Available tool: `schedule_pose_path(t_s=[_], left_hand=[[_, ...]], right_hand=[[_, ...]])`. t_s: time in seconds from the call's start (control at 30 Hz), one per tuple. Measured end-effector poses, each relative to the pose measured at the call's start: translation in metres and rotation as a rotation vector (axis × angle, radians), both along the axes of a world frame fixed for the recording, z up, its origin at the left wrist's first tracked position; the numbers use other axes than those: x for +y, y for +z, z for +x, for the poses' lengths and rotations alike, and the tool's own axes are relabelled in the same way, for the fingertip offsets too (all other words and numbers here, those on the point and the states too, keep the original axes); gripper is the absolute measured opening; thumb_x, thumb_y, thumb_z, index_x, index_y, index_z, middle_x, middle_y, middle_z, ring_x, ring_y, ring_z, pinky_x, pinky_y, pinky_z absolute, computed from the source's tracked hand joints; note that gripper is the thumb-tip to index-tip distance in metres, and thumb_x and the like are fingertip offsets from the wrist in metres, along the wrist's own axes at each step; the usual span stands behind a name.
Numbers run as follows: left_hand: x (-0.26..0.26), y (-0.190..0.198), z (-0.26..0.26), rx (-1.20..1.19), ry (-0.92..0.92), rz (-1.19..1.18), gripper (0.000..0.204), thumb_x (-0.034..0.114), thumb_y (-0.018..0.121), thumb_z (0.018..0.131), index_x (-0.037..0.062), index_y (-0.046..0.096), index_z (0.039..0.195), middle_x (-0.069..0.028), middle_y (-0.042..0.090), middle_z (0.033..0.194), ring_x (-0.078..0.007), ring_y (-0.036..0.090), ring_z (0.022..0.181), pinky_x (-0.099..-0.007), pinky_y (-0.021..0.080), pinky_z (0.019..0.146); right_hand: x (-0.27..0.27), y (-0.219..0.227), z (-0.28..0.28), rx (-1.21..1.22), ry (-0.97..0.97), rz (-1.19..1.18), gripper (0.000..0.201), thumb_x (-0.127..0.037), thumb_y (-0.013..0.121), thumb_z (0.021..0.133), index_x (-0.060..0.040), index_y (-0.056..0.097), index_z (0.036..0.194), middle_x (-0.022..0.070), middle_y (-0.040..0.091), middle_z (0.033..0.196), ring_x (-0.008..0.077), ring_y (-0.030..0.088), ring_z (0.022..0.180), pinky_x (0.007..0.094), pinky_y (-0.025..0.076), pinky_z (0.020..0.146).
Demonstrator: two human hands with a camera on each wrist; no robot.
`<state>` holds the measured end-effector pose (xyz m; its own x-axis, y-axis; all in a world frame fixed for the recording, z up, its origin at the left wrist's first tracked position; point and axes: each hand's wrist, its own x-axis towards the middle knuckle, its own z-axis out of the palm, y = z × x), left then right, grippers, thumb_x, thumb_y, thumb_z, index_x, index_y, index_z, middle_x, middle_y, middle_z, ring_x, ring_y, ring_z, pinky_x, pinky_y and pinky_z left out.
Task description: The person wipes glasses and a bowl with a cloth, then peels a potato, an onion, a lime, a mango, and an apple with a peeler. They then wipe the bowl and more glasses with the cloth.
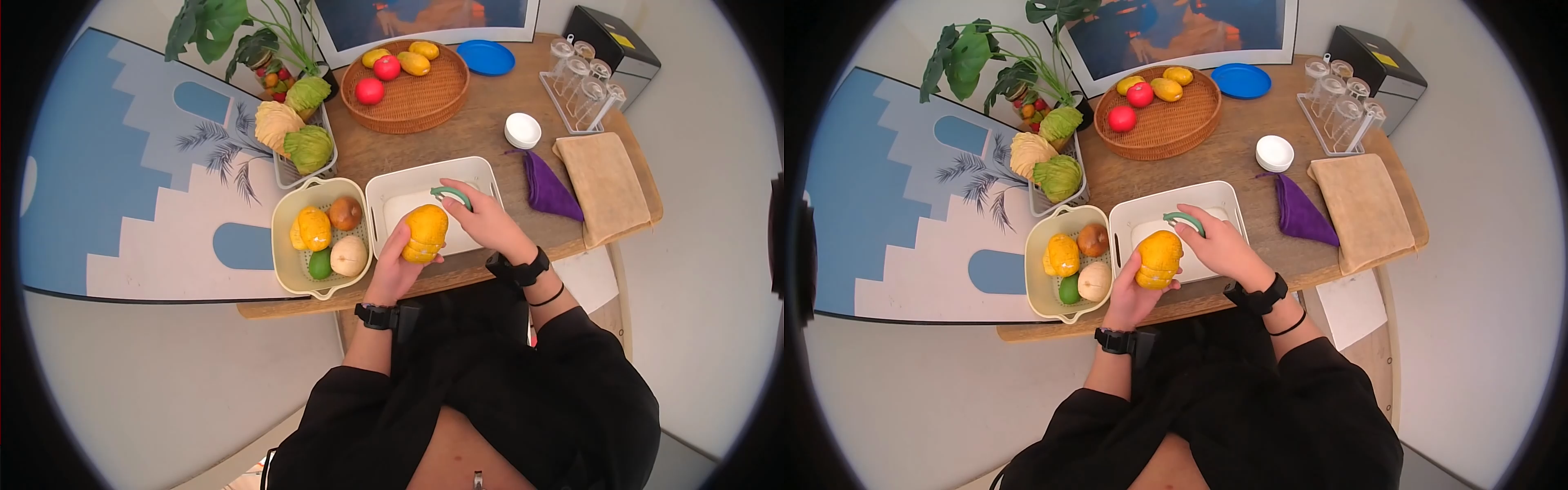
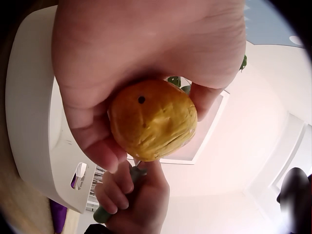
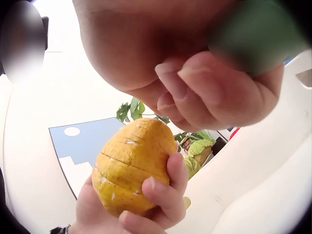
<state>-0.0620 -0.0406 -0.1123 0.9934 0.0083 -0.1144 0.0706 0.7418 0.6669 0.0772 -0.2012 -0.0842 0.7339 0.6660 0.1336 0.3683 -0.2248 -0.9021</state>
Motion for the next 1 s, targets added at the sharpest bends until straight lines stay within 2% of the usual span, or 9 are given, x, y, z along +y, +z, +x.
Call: schedule_pose_path(t_s=[0.1,0.23,0.3,0.4,0.5,0.73,0.8,0.93,1.0], left_hand=[[-0.004,0.014,0.001,-0.008,0.016,-0.045,0.052,0.045,0.041,0.106,0.0105,0.043,0.146,-0.0113,0.058,0.135,-0.0294,0.057,0.122,-0.0473,0.049,0.098],[-0.007,0.02,0.007,0.046,0.17,-0.209,0.053,0.045,0.041,0.107,0.0081,0.043,0.144,-0.013,0.056,0.137,-0.0359,0.053,0.131,-0.0492,0.047,0.106],[-0.008,0.018,0.011,0.047,0.167,-0.19,0.052,0.046,0.04,0.107,0.0082,0.044,0.144,-0.0125,0.056,0.137,-0.0349,0.053,0.131,-0.0485,0.047,0.106],[-0.013,0.02,0.013,0.064,0.162,-0.191,0.053,0.047,0.038,0.108,0.0083,0.045,0.143,-0.0117,0.056,0.138,-0.0323,0.055,0.129,-0.0473,0.047,0.107],[-0.008,0.009,0.014,0.045,0.14,-0.237,0.052,0.047,0.036,0.109,0.0088,0.045,0.142,-0.0111,0.056,0.137,-0.0292,0.057,0.125,-0.0469,0.048,0.106],[-0.005,0.003,0.005,0.064,0.052,-0.116,0.048,0.043,0.042,0.107,0.0107,0.045,0.144,-0.0128,0.056,0.137,-0.027,0.056,0.124,-0.0473,0.05,0.099],[-0.003,0.004,0.003,0.018,0.004,-0.06,0.05,0.043,0.044,0.106,0.0099,0.044,0.145,-0.0149,0.056,0.138,-0.0293,0.056,0.124,-0.0479,0.05,0.1],[-0.005,0.016,0.002,-0.09,-0.09,0.018,0.06,0.042,0.057,0.1,0.0069,0.04,0.147,-0.019,0.058,0.132,-0.0343,0.059,0.121,-0.0483,0.05,0.101],[0.0,0.009,0.001,-0.084,-0.11,-0.022,0.06,0.043,0.054,0.101,0.0062,0.041,0.147,-0.0205,0.056,0.134,-0.0363,0.058,0.121,-0.0489,0.049,0.102]], right_hand=[[0.0,-0.003,0.001,-0.102,0.002,0.055,0.047,-0.034,0.058,0.101,-0.0114,0.054,0.141,0.0234,0.071,0.09,0.0363,0.072,0.082,0.0392,0.054,0.075],[-0.007,0.016,-0.036,0.021,0.028,0.005,0.053,-0.029,0.061,0.098,-0.0121,0.048,0.147,0.0236,0.071,0.094,0.0402,0.071,0.085,0.0419,0.056,0.077],[-0.009,0.009,-0.05,-0.163,0.138,0.042,0.065,-0.023,0.066,0.093,-0.0147,0.04,0.152,0.0219,0.072,0.091,0.0411,0.07,0.08,0.0454,0.056,0.07],[-0.009,0.004,-0.058,-0.306,0.115,-0.105,0.07,-0.022,0.067,0.09,-0.015,0.038,0.153,0.0199,0.072,0.09,0.0392,0.07,0.076,0.0455,0.056,0.065],[-0.007,0.002,-0.051,-0.352,0.084,-0.015,0.072,-0.022,0.068,0.089,-0.015,0.037,0.154,0.0182,0.072,0.085,0.039,0.069,0.071,0.046,0.055,0.063],[-0.005,0.027,-0.025,-0.154,0.058,-0.054,0.064,-0.025,0.065,0.094,-0.0142,0.04,0.152,0.0186,0.071,0.084,0.041,0.068,0.069,0.0451,0.053,0.061],[-0.001,0.025,-0.014,0.032,0.086,-0.022,0.054,-0.029,0.061,0.098,-0.012,0.047,0.148,0.0217,0.072,0.092,0.0415,0.07,0.079,0.0444,0.054,0.068],[0.004,0.011,0.006,0.03,0.05,-0.007,0.049,-0.031,0.059,0.1,-0.01,0.052,0.144,0.0245,0.072,0.097,0.0404,0.07,0.091,0.0436,0.054,0.078],[0.005,-0.001,0.011,-0.006,-0.013,-0.103,0.046,-0.033,0.059,0.1,-0.0088,0.055,0.14,0.0269,0.071,0.103,0.0391,0.069,0.102,0.0428,0.053,0.087]])
